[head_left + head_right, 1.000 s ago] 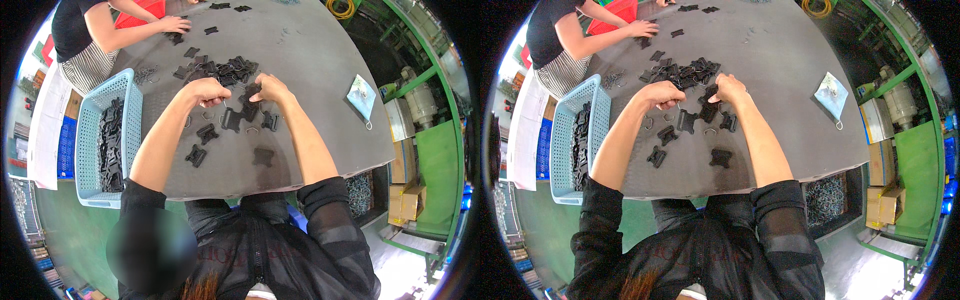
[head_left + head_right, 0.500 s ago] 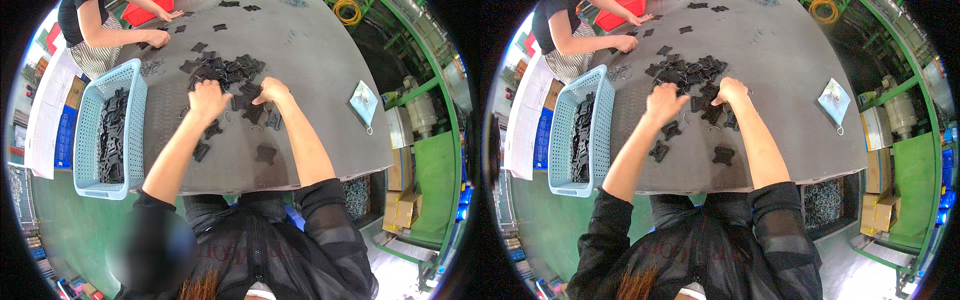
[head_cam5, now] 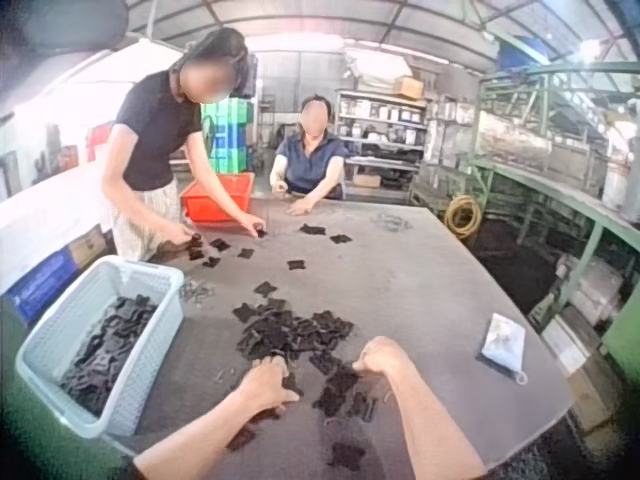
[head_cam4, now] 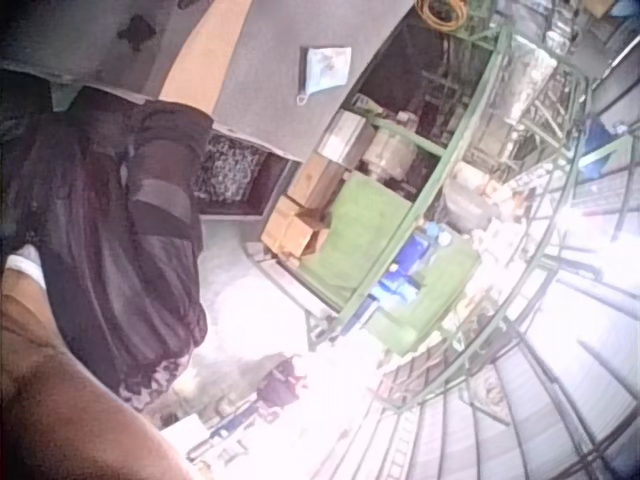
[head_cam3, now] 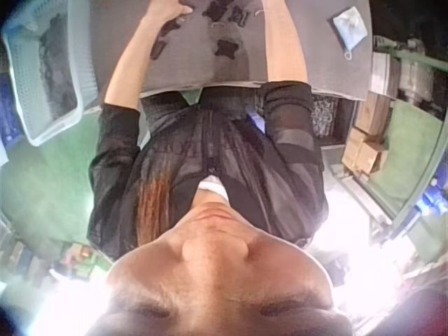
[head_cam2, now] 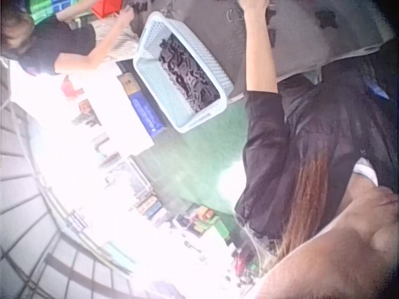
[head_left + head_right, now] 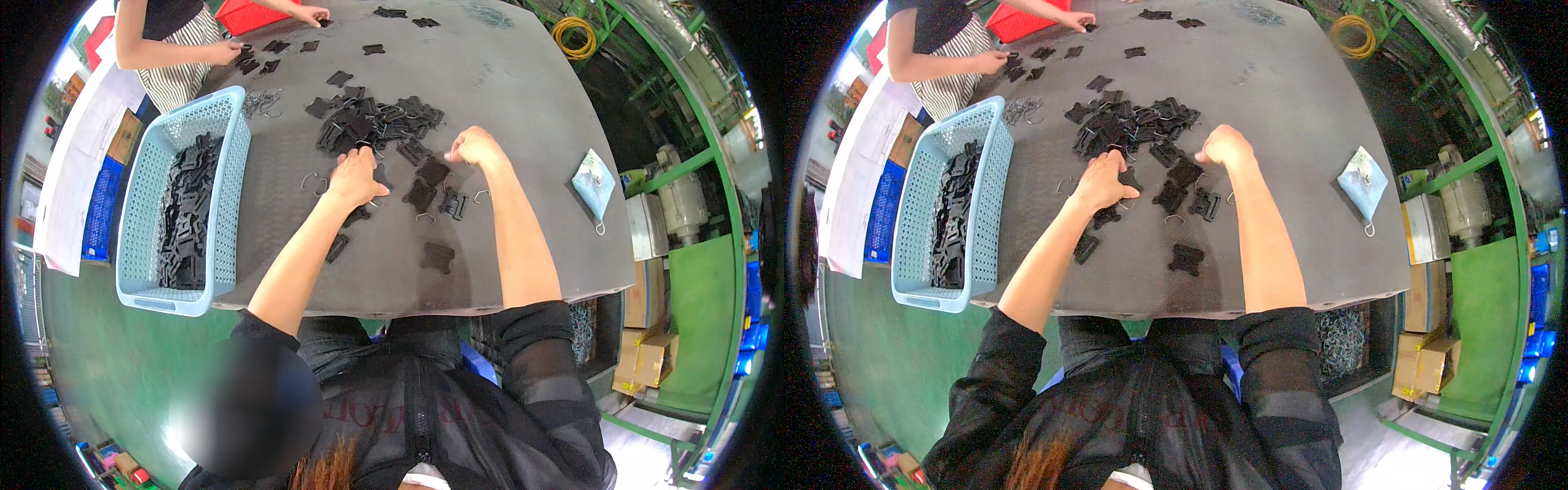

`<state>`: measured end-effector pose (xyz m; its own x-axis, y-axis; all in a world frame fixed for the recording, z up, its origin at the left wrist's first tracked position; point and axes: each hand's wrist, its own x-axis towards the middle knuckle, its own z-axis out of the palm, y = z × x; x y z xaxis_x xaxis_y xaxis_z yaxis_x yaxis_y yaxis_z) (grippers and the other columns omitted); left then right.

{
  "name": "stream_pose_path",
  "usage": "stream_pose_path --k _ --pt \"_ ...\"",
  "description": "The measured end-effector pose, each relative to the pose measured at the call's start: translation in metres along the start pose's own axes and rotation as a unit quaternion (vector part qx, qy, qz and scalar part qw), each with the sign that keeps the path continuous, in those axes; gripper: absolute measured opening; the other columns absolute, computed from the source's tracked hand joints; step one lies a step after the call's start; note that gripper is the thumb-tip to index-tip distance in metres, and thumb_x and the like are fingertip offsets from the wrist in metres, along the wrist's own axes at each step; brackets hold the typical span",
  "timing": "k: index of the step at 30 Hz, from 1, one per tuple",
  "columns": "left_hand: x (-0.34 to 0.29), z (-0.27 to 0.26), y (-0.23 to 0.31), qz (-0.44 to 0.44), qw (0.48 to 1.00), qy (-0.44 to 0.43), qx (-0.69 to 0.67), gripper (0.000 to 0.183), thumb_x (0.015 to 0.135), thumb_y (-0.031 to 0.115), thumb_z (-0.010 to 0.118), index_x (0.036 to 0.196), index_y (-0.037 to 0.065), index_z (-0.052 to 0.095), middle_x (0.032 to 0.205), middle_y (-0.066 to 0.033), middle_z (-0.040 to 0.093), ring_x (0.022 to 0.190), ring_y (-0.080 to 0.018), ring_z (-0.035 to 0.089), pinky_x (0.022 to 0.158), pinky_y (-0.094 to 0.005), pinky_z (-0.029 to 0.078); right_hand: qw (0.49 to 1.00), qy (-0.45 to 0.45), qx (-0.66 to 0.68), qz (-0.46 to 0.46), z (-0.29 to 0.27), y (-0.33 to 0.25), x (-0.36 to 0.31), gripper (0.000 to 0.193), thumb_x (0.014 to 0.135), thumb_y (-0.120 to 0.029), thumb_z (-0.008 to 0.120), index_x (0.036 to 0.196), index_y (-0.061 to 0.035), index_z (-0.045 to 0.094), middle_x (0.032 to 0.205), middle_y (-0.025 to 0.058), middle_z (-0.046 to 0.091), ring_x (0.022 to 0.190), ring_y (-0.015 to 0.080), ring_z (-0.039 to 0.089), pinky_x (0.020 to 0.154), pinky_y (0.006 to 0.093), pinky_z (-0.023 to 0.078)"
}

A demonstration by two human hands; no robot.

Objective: The person sorts small black plastic parts at a table, kemudian moves to another area where they wipe the inside of black plastic storage containers using a cloth and handle paper documents stored within the bins.

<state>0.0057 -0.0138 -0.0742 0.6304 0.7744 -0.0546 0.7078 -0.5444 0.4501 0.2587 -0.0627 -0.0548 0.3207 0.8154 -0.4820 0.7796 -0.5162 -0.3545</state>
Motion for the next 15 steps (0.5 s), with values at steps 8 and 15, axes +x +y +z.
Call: stream_pose_path --k 8,15 --pt "-0.019 -0.009 0.011 -0.018 0.989 0.054 -0.136 0.041 0.071 0.023 0.072 0.100 -0.001 0.055 0.092 -0.0201 0.063 0.090 -0.0366 0.060 0.078 -0.0423 0.047 0.988 0.092 -0.080 0.095 0.029 -0.069 -0.032 0.054 0.057 -0.037 0.082 0.096 -0.0038 0.065 0.102 0.0120 0.064 0.098 0.0277 0.060 0.083 0.0374 0.046" --pt "-0.027 -0.009 0.016 -0.004 0.979 0.040 -0.199 0.034 0.074 0.027 0.067 0.091 -0.001 0.063 0.087 -0.0193 0.064 0.085 -0.0310 0.063 0.076 -0.0383 0.047 0.979 0.147 0.113 -0.081 0.033 -0.029 -0.003 0.041 0.059 -0.040 0.079 0.079 -0.0060 0.070 0.083 0.0152 0.067 0.079 0.0250 0.065 0.076 0.0353 0.049"
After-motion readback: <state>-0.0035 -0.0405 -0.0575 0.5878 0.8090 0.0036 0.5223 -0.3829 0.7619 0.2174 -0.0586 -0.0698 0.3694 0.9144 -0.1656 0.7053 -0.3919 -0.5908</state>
